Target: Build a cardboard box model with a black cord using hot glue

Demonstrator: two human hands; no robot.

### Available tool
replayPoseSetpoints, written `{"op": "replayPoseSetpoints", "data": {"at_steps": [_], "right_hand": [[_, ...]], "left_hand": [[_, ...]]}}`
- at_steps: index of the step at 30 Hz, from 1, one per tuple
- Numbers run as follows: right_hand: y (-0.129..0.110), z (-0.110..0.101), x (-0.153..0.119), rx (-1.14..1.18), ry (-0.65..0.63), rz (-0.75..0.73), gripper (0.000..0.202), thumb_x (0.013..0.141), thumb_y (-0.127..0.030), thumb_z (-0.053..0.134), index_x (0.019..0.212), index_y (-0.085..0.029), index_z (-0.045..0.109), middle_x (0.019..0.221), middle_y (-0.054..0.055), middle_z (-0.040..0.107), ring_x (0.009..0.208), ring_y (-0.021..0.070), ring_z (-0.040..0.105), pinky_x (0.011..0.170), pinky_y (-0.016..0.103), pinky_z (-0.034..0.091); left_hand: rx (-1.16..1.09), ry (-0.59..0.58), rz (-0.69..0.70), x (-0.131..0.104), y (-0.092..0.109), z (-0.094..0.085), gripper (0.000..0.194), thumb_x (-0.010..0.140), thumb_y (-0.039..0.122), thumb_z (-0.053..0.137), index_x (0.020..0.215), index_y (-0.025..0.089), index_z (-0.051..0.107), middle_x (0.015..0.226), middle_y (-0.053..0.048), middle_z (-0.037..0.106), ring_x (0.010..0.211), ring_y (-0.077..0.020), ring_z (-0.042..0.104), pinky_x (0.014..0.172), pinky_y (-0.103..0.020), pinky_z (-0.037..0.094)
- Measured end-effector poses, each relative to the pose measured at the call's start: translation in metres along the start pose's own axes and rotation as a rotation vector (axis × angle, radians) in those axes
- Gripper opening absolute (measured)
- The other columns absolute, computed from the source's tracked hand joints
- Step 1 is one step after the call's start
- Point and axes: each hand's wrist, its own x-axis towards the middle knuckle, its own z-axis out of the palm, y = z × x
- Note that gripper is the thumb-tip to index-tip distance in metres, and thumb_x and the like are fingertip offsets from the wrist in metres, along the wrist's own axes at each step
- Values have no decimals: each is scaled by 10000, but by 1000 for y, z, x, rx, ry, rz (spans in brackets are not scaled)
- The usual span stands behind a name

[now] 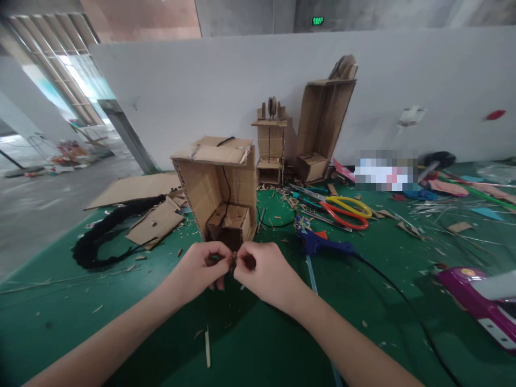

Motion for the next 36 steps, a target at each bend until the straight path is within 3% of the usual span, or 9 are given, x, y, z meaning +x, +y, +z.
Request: {"op": "replayPoseSetpoints", "data": {"at_steps": [2, 8, 13, 16, 21, 23, 28, 32, 36], "right_hand": [[-1, -2, -1, 28, -27, 32, 86, 764, -179, 480, 686, -195, 514, 561, -31, 554, 506, 92, 501, 487, 209, 371], [0, -9, -1, 55, -120, 17, 193, 871, -281, 460, 709, -192, 517, 602, -13, 604, 563, 101, 578, 542, 218, 418], [2, -12, -1, 39, -136, -80, 209, 906, -241, 419, 746, -196, 544, 633, -19, 627, 602, 96, 582, 580, 225, 424], [1, -11, -1, 195, -136, -50, 187, 901, -247, 438, 761, -187, 547, 622, -17, 620, 591, 100, 598, 569, 226, 450], [1, -6, 2, 458, -114, 24, 166, 885, -273, 471, 766, -175, 533, 657, -23, 575, 620, 109, 629, 625, 258, 518], [2, -4, 2, 453, -97, 45, 152, 878, -272, 480, 771, -176, 529, 666, -23, 570, 633, 115, 636, 628, 262, 523], [3, -7, 1, 274, -105, 24, 136, 880, -218, 456, 760, -183, 510, 696, -5, 599, 664, 121, 639, 622, 251, 497], [2, -11, -1, 63, -105, -60, 140, 881, -176, 432, 770, -191, 516, 698, -6, 615, 659, 109, 601, 604, 240, 448], [4, -11, -2, 146, -151, -84, 138, 905, -214, 421, 829, -194, 535, 724, -8, 622, 669, 105, 596, 611, 241, 459]], "left_hand": [[0, 10, 19, 1, -1, 0, 75, 739, 200, 502, 715, 161, 561, 551, 42, 543, 443, -97, 557, 416, -186, 402], [258, 96, 282, -3, -7, -2, 119, 759, 180, 509, 736, 173, 626, 678, 9, 627, 581, -105, 593, 531, -203, 435], [-14, 15, 86, -2, -3, 0, 87, 767, 222, 527, 708, 158, 539, 527, 44, 540, 463, -90, 562, 432, -175, 402], [-203, 1, 4, -1, -1, 4, 125, 768, 266, 537, 706, 161, 507, 451, 57, 507, 403, -89, 524, 378, -165, 369], [-423, 3, -14, -2, -3, 10, 177, 801, 324, 495, 716, 170, 474, 450, 57, 502, 370, -83, 486, 376, -183, 387], [-302, 35, 34, -3, -3, 8, 172, 803, 335, 500, 744, 174, 483, 493, 45, 522, 404, -95, 506, 396, -202, 406], [246, 167, 316, -2, -6, 0, 92, 776, 268, 568, 764, 180, 593, 740, -14, 628, 632, -124, 575, 547, -231, 436], [22, -14, 150, 2, -11, -4, 159, 785, 307, 584, 721, 167, 544, 662, 1, 625, 542, -106, 586, 496, -210, 438], [-250, -141, 41, 5, -12, -7, 217, 743, 334, 652, 696, 149, 547, 588, 16, 611, 490, -83, 567, 444, -172, 417]]}}
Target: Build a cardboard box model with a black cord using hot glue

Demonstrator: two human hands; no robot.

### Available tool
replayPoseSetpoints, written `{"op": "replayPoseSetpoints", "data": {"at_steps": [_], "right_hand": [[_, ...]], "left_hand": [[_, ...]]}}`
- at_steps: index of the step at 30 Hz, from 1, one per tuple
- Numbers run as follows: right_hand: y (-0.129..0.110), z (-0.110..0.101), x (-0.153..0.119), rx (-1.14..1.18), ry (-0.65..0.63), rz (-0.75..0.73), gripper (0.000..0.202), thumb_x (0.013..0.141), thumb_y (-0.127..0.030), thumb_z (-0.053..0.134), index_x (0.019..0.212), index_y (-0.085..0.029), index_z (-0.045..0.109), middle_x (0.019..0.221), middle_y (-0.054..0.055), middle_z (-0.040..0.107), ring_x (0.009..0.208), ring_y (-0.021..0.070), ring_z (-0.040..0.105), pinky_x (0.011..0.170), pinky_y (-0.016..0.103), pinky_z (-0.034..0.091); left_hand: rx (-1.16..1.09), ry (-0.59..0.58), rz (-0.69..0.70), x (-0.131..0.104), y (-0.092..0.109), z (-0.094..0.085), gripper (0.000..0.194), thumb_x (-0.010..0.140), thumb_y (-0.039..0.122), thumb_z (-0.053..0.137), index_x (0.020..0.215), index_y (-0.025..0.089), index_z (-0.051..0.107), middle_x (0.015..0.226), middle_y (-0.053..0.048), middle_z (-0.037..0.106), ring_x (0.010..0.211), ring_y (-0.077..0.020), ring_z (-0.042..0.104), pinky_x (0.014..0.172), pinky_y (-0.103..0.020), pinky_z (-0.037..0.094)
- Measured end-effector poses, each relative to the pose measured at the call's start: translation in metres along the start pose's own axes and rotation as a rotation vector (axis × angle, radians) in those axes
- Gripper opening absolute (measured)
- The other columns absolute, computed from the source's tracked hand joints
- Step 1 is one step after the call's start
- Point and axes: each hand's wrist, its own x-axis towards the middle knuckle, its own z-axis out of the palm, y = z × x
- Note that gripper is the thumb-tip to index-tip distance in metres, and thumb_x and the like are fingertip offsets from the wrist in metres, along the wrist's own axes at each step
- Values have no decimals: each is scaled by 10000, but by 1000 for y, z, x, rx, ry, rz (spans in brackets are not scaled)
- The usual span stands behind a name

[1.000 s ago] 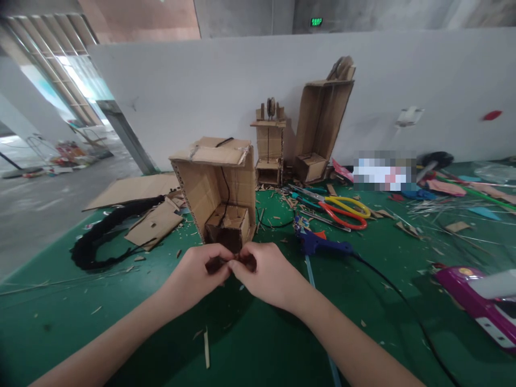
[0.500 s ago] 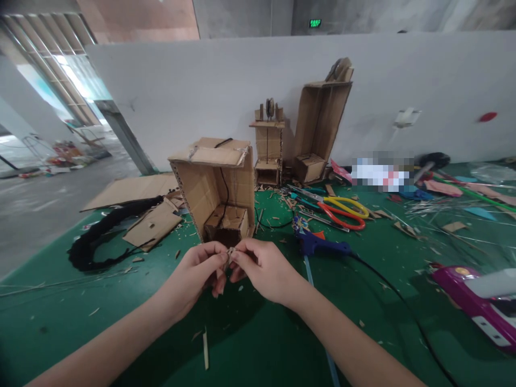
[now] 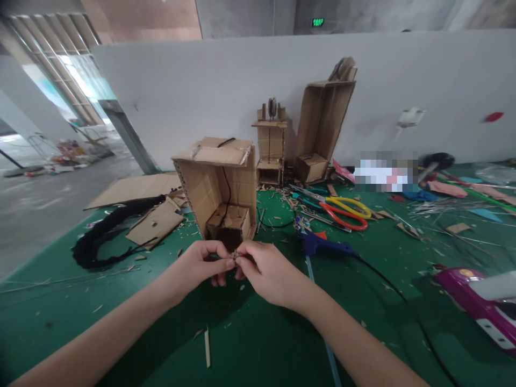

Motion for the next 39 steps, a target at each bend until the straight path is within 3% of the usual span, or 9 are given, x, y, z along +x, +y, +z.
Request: {"op": "replayPoseSetpoints", "data": {"at_steps": [6, 12, 16, 21, 25, 28, 30, 33, 39], "right_hand": [[1, 1, 3, 380, -35, 44, 130, 902, -258, 465, 854, -166, 544, 770, -3, 580, 745, 107, 630, 744, 281, 532], [-5, -2, 1, 589, -91, 93, 147, 873, -300, 531, 840, -159, 555, 768, 2, 613, 755, 111, 649, 778, 306, 548], [0, -4, 0, 799, 12, 81, 149, 831, -298, 595, 770, -167, 559, 869, 12, 628, 771, 118, 659, 790, 324, 549], [2, -7, 4, 811, 106, 34, 144, 827, -296, 595, 757, -171, 578, 789, 11, 646, 712, 115, 659, 710, 289, 554], [2, -9, 4, 684, 130, 63, 157, 825, -311, 570, 760, -168, 560, 653, 7, 642, 576, 122, 641, 589, 284, 544], [-1, -11, 3, 478, 117, 98, 132, 827, -270, 526, 737, -173, 525, 563, -15, 602, 498, 120, 614, 509, 257, 503], [-2, -10, 2, 319, 90, 122, 118, 826, -217, 495, 715, -179, 501, 570, -25, 580, 503, 113, 610, 493, 234, 477], [-3, -6, -1, 228, -10, 140, 123, 837, -173, 448, 718, -188, 475, 578, -28, 571, 538, 112, 616, 525, 234, 489], [-5, -2, -2, 320, -87, 177, 119, 857, -191, 431, 748, -186, 478, 617, -13, 586, 562, 109, 614, 571, 267, 542]], "left_hand": [[-306, -33, -22, -3, 4, 2, 241, 762, 337, 658, 710, 148, 518, 549, 21, 592, 426, -65, 539, 393, -142, 389], [-549, -113, -2, -8, 4, 10, 202, 817, 292, 600, 721, 137, 513, 580, 20, 547, 402, -47, 519, 395, -142, 389], [-657, 20, 62, -8, 7, 9, 217, 839, 295, 566, 709, 154, 463, 533, 68, 428, 372, -34, 462, 387, -150, 366], [-316, -45, 97, -10, 10, 8, 229, 877, 379, 466, 768, 182, 426, 616, 30, 512, 497, -106, 565, 441, -205, 419], [479, 114, 207, -13, 11, 4, 117, 859, 284, 434, 948, 211, 456, 658, 19, 559, 507, -129, 545, 484, -237, 361], [901, 146, 310, -15, 15, 1, 224, 801, 196, 455, 1009, 238, 524, 750, -7, 601, 650, -172, 568, 579, -279, 373], [924, 109, 345, -17, 19, 0, 165, 787, 192, 467, 907, 230, 573, 855, -23, 612, 744, -183, 575, 647, -296, 400], [752, 128, 368, -16, 22, 2, 141, 799, 239, 500, 906, 211, 587, 971, -37, 606, 860, -185, 568, 725, -291, 425], [407, 119, 252, -9, 14, 9, 147, 830, 263, 492, 770, 171, 589, 711, -6, 596, 641, -118, 531, 549, -218, 395]]}}
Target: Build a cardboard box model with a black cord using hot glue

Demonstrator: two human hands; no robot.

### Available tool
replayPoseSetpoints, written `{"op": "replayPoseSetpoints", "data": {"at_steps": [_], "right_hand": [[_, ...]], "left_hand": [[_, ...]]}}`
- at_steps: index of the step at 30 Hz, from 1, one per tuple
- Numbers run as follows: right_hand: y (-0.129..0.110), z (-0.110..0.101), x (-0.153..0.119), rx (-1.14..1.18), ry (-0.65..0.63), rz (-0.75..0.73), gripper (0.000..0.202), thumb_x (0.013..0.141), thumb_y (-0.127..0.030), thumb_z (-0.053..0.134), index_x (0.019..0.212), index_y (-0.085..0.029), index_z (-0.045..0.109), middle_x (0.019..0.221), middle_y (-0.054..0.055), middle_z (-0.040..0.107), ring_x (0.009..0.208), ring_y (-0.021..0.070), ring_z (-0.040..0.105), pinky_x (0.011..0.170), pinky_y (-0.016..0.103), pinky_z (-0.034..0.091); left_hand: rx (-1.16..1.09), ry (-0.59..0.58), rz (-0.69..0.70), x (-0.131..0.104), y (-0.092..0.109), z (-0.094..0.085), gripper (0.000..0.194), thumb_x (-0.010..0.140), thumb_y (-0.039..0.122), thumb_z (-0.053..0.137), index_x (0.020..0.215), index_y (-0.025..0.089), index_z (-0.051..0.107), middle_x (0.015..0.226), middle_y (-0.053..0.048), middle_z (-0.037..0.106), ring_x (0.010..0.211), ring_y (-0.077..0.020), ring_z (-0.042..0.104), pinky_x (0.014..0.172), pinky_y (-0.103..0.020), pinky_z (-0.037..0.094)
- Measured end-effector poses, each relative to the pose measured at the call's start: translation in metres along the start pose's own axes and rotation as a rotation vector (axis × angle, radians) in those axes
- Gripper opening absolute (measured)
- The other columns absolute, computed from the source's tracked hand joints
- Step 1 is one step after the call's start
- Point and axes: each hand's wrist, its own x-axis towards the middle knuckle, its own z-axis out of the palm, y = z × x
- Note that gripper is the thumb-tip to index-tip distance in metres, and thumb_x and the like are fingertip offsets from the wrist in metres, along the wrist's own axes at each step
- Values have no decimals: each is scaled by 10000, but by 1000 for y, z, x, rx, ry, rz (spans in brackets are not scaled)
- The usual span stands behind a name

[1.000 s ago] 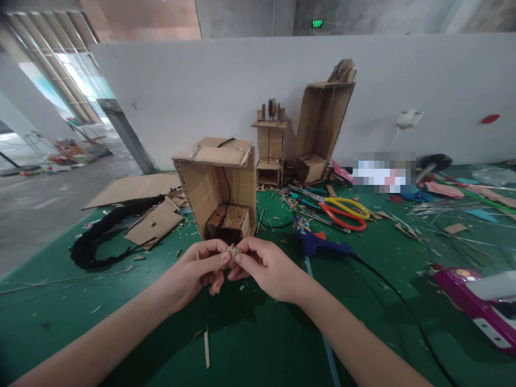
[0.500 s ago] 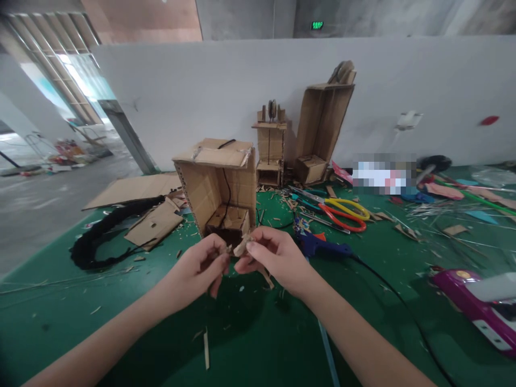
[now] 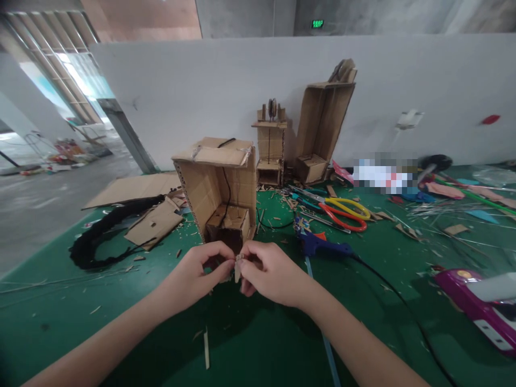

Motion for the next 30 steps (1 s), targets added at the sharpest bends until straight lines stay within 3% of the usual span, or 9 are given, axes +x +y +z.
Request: {"op": "replayPoseSetpoints", "data": {"at_steps": [4, 11, 15, 18, 20, 26, 30], "right_hand": [[-2, 0, 0, -26, -10, -3, 105, 861, -198, 437, 762, -190, 471, 634, -9, 586, 587, 121, 624, 558, 267, 541], [-4, 2, -1, -135, 3, -43, 88, 843, -262, 506, 792, -193, 487, 668, 2, 605, 595, 125, 618, 557, 254, 507], [-2, 0, 0, -324, 80, -138, 76, 848, -233, 454, 782, -205, 479, 636, -24, 569, 557, 100, 556, 533, 228, 437], [2, -6, 1, -643, 168, -233, 79, 760, -153, 491, 708, -207, 468, 610, -37, 495, 550, 95, 456, 512, 232, 340], [4, -11, 1, -755, 194, -255, 99, 714, -119, 498, 683, -207, 463, 607, -38, 470, 540, 93, 411, 498, 239, 301], [4, -10, 1, -606, 177, -226, 56, 777, -171, 492, 795, -206, 531, 578, -52, 480, 507, 80, 422, 494, 217, 341], [1, -3, 1, -618, 145, -261, 108, 781, -153, 491, 808, -195, 587, 637, -31, 520, 561, 87, 454, 525, 220, 348]], "left_hand": [[-219, -12, -105, 0, -3, 2, 159, 823, 309, 515, 843, 161, 571, 718, -4, 581, 600, -105, 527, 532, -214, 419], [-211, 19, -82, -1, -1, 0, 154, 828, 291, 526, 775, 162, 592, 720, -13, 608, 637, -109, 563, 575, -207, 460], [-2, 80, 38, -3, 2, -2, 166, 849, 273, 495, 803, 176, 621, 753, -30, 640, 665, -133, 579, 583, -226, 441], [220, 110, 159, -3, 0, -6, 160, 855, 231, 474, 829, 189, 626, 810, -39, 650, 728, -151, 579, 622, -241, 418], [282, 115, 165, -2, -2, -8, 164, 863, 229, 453, 847, 193, 612, 824, -40, 638, 728, -149, 567, 604, -237, 401], [545, 36, 129, -2, -5, -8, 287, 879, 279, 409, 613, 182, 462, 604, 13, 494, 560, -115, 454, 530, -248, 293], [519, 44, 116, -2, -6, -4, 223, 842, 395, 502, 751, 197, 551, 765, 0, 578, 608, -121, 501, 549, -252, 317]]}}
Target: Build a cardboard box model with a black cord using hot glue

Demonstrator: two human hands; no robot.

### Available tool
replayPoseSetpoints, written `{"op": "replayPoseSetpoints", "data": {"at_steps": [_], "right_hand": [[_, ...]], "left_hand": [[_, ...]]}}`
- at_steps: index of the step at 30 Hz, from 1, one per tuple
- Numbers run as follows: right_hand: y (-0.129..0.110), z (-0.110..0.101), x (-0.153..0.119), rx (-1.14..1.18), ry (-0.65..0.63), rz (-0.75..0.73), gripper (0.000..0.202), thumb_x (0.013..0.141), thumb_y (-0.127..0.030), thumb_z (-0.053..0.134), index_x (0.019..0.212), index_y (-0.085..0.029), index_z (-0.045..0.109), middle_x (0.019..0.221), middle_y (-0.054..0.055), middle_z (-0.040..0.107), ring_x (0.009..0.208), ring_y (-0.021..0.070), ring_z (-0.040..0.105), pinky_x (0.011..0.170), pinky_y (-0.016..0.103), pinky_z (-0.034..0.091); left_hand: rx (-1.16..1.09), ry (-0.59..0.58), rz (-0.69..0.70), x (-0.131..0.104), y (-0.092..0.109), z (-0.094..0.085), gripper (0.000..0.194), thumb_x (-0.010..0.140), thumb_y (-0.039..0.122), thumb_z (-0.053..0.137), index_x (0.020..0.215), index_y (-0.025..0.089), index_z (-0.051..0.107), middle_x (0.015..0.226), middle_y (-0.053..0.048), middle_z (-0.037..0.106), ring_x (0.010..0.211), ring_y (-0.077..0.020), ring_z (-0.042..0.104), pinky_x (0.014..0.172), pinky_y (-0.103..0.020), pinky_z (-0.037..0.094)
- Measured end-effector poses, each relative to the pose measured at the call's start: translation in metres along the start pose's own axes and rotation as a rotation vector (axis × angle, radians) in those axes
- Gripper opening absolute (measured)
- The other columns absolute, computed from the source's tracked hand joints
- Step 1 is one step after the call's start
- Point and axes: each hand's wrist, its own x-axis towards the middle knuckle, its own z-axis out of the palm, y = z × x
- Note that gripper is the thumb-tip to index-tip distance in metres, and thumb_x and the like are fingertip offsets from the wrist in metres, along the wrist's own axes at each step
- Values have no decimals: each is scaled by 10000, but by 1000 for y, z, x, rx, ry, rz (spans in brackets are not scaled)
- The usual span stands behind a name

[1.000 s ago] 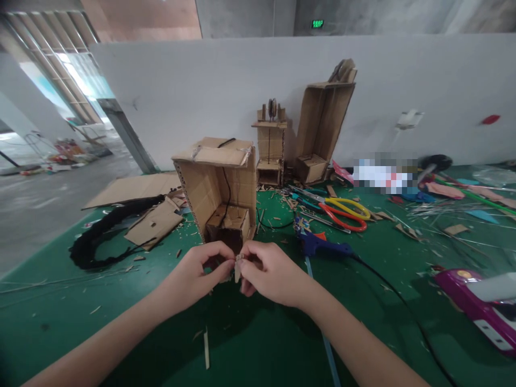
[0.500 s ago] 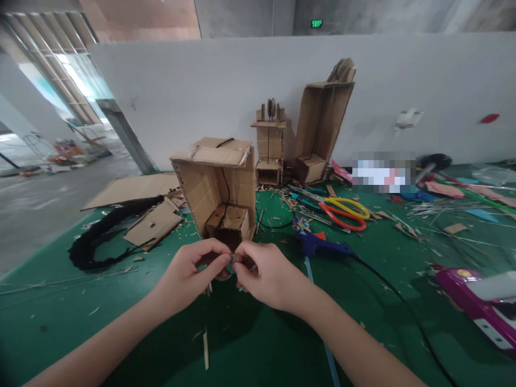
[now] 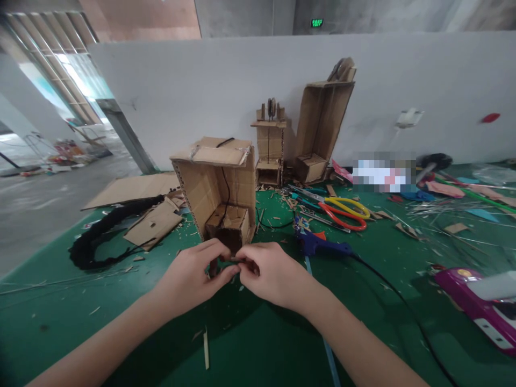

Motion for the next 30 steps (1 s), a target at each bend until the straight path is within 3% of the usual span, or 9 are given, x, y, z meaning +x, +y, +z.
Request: {"op": "replayPoseSetpoints", "data": {"at_steps": [4, 9, 15, 24, 30], "right_hand": [[-2, 0, 0, -34, -12, -29, 135, 795, -139, 478, 746, -187, 594, 643, -26, 511, 574, 88, 452, 526, 224, 333], [-1, -6, 0, -31, -11, -88, 136, 802, -125, 485, 770, -181, 605, 650, -31, 529, 568, 76, 462, 538, 211, 341], [3, -3, 1, -155, 15, -131, 124, 789, -90, 492, 739, -174, 568, 666, -36, 513, 597, 71, 464, 558, 207, 330], [3, 9, -2, -678, 58, -313, 191, 876, -170, 401, 775, -173, 563, 697, 10, 536, 600, 132, 480, 496, 294, 244], [0, 17, -3, -786, 112, -385, 138, 851, -155, 441, 747, -189, 525, 689, -2, 510, 569, 131, 437, 492, 306, 241]], "left_hand": [[-200, -8, 26, 3, -1, 1, 124, 865, 231, 478, 809, 199, 583, 819, -5, 609, 743, -130, 553, 641, -236, 380], [-264, -22, 87, 3, -1, -4, 154, 859, 192, 471, 785, 188, 607, 772, 4, 600, 693, -103, 548, 609, -212, 384], [-211, 43, 99, 1, 0, 0, 152, 793, 108, 479, 753, 187, 602, 754, 15, 606, 691, -101, 539, 616, -213, 378], [-102, 102, -27, 1, 1, 7, 154, 688, 103, 501, 759, 203, 596, 711, 21, 599, 642, -120, 531, 592, -236, 380], [4, 59, -69, -4, 8, 4, 107, 700, 131, 487, 755, 205, 540, 745, 10, 564, 648, -137, 519, 572, -250, 359]]}}
